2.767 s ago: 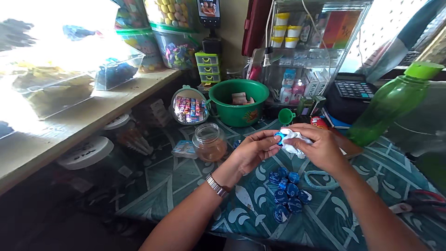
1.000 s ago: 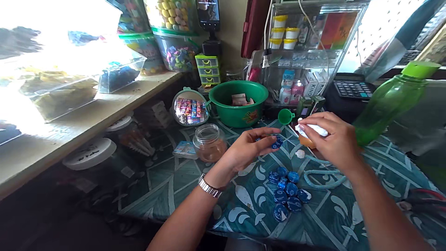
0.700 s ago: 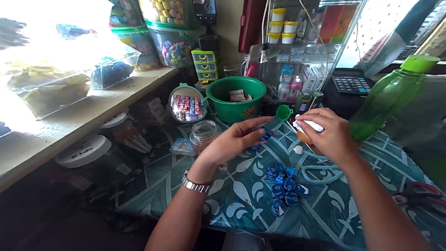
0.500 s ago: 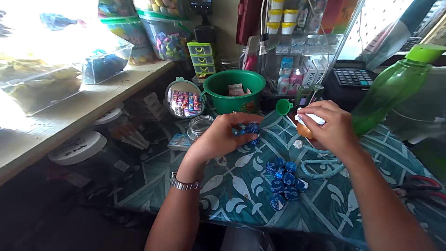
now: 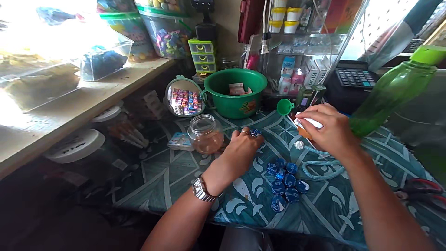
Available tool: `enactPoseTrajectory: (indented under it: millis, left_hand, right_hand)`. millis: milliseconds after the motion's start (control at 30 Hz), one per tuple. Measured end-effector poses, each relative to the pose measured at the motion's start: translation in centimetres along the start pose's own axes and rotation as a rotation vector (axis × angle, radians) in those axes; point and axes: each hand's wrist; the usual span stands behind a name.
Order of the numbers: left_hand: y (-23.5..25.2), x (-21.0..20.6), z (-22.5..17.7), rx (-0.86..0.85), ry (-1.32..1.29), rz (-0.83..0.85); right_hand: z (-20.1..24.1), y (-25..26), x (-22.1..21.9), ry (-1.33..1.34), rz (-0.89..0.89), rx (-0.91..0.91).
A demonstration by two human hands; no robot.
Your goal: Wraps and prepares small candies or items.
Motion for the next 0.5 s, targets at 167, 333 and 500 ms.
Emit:
enactPoseTrajectory:
  millis: [167,333,500]
  left_hand:
    - [-0.5,0.2,0.9,-0.049,-0.074,-0.056]
    - [-2.0,1.8,2.3,0.127,-0.033,-0.046]
    - [-0.9,1.1,0.4,0.198,0.091,0.07]
  right_hand:
    - [0.1,0.1,0.5,0.004,-0.006,-0.01]
    - [0.3,0.1,0.8,-0.007,-0.004,-0.018]
    - [-0.2,0.0,0.4,-0.025,0.004,0.008]
Point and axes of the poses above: each hand's wrist, its own y-axis towards the middle knuckle, its own x-axis out of the back of the hand, z = x × y, and after that the axes turned 10 degrees about y, right-handed
